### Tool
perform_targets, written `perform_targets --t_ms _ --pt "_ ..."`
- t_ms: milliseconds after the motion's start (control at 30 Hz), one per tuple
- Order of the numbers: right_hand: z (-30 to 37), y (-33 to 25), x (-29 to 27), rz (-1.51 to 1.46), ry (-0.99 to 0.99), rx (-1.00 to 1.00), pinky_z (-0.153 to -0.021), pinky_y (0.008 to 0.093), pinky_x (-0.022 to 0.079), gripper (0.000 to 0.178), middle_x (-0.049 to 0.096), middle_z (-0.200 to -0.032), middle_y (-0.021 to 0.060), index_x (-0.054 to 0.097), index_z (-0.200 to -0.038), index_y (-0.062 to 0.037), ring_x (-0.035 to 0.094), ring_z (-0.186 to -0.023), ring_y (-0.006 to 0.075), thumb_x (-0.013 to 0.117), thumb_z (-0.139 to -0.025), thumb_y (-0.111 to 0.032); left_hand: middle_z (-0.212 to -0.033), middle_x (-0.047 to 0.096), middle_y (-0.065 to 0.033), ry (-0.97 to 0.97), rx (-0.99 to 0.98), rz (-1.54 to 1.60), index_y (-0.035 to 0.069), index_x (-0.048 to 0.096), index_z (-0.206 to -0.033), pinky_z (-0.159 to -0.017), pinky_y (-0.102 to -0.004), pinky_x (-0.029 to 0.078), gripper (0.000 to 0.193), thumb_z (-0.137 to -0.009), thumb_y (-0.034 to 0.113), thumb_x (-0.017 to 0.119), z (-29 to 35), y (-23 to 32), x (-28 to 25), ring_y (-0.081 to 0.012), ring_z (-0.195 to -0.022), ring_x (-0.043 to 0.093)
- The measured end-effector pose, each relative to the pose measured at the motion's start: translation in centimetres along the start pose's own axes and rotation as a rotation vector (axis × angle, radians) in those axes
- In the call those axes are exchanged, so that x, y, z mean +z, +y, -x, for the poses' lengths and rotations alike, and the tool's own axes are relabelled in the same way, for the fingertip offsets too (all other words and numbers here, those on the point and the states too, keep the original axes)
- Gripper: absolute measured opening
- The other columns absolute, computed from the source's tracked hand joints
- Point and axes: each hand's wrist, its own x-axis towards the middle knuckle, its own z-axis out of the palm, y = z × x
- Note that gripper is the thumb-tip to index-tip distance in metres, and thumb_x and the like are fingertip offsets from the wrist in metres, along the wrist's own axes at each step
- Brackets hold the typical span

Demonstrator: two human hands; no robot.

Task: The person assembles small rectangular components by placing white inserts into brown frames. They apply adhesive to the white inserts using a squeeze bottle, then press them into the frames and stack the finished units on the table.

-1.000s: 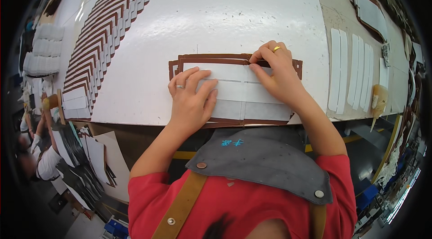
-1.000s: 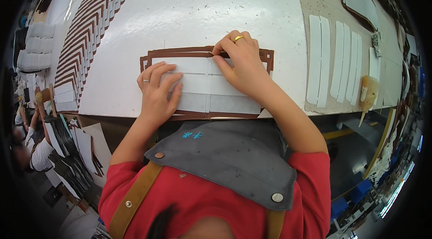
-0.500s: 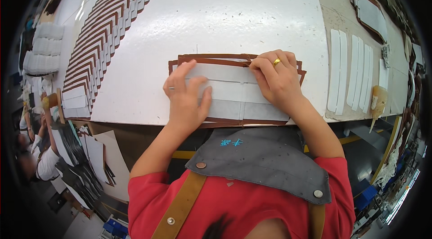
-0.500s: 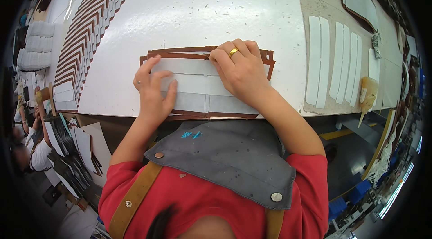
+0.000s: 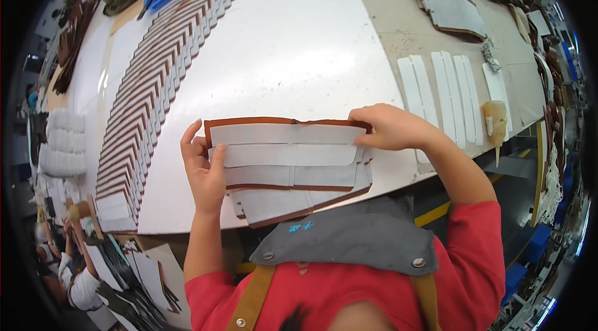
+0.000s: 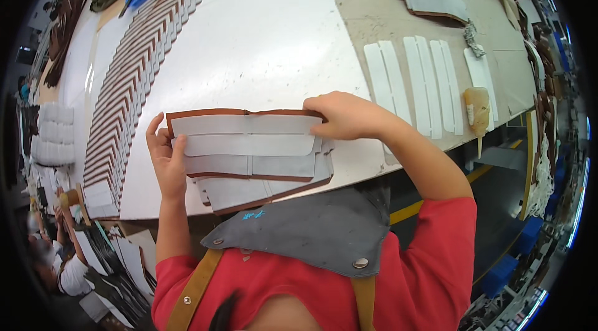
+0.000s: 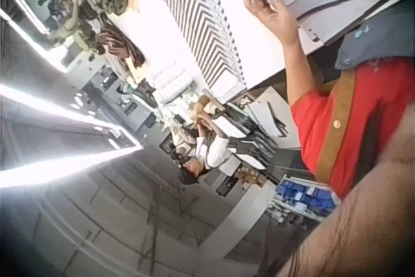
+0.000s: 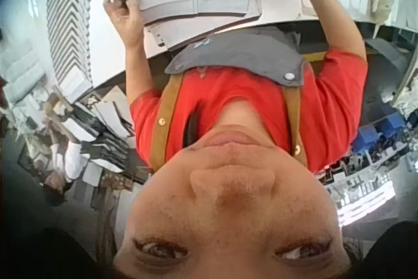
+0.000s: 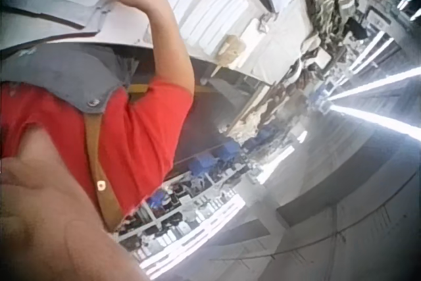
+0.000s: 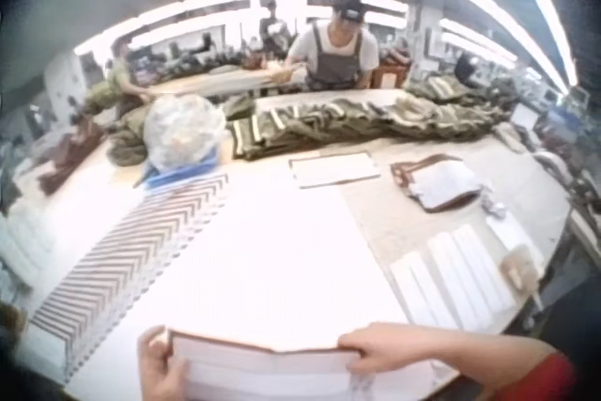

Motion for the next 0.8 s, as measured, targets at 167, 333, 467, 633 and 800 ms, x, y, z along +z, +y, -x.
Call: perform_targets --t_ms 167,333,467,633,800 --pt "-2.3 4.6 -7.4 -0.285 0.359 0.016 -0.069 0.0271 0.046 0.019 0.061 -0.083 0.0040 0.059 -0.094 0.0010 0.055 -0.074 0.0105 0.062 -0.080 -0.011 -0.076 0.044 0.0014 -0.100 0.191 -0.079 0.007 0.045 -0.124 -0.065 -0.0205 0.032 0.042 -0.084 0.001 0.054 -9.1 0.5 3.6 -0.0079 -0.069 0.036" --pt "-7.3 9.9 -16.8 -0.568 0.699 0.019 -0.071 0.0263 0.045 0.018 0.060 -0.089 0.0036 0.058 -0.097 -0.0013 0.055 -0.077 0.0104 0.060 -0.081 -0.009 -0.079 0.047 0.0018 -0.163 0.310 -0.032 0.010 0.055 -0.114 -0.063 -0.0201 0.037 0.030 -0.085 0.004 0.055 -21.0 -1.0 11.0 -0.0073 -0.067 0.039" --pt "-12.6 16.5 -23.2 -0.706 0.989 0.061 -0.070 0.0298 0.046 0.024 0.060 -0.090 0.0066 0.055 -0.099 -0.0027 0.056 -0.080 0.0134 0.063 -0.077 -0.009 -0.084 0.058 -0.0042 -0.155 0.262 -0.101 0.013 0.056 -0.116 -0.066 -0.0253 0.043 0.033 -0.084 0.005 0.054 -30.6 -2.6 18.2 -0.0116 -0.067 0.050" --pt "-19.6 22.2 -28.9 -0.519 1.295 0.098 -0.075 0.0321 0.047 0.040 0.060 -0.092 0.0114 0.052 -0.101 -0.0008 0.059 -0.081 0.0213 0.070 -0.068 -0.013 -0.084 0.062 -0.0112 -0.051 0.245 -0.333 0.013 0.054 -0.118 -0.071 -0.0350 0.047 0.036 -0.082 0.012 0.056 -37.9 -3.9 23.3 -0.0235 -0.075 0.060" --pt "-22.3 24.0 -28.6 -0.192 1.424 0.304 -0.081 0.0372 0.046 0.035 0.062 -0.096 0.0193 0.050 -0.101 -0.0001 0.060 -0.090 0.0335 0.064 -0.070 -0.011 -0.080 0.063 -0.0097 -0.020 0.134 -0.540 0.010 0.046 -0.122 -0.071 -0.0368 0.047 0.041 -0.082 0.016 0.057 -39.4 -5.6 25.7 -0.0249 -0.078 0.062"
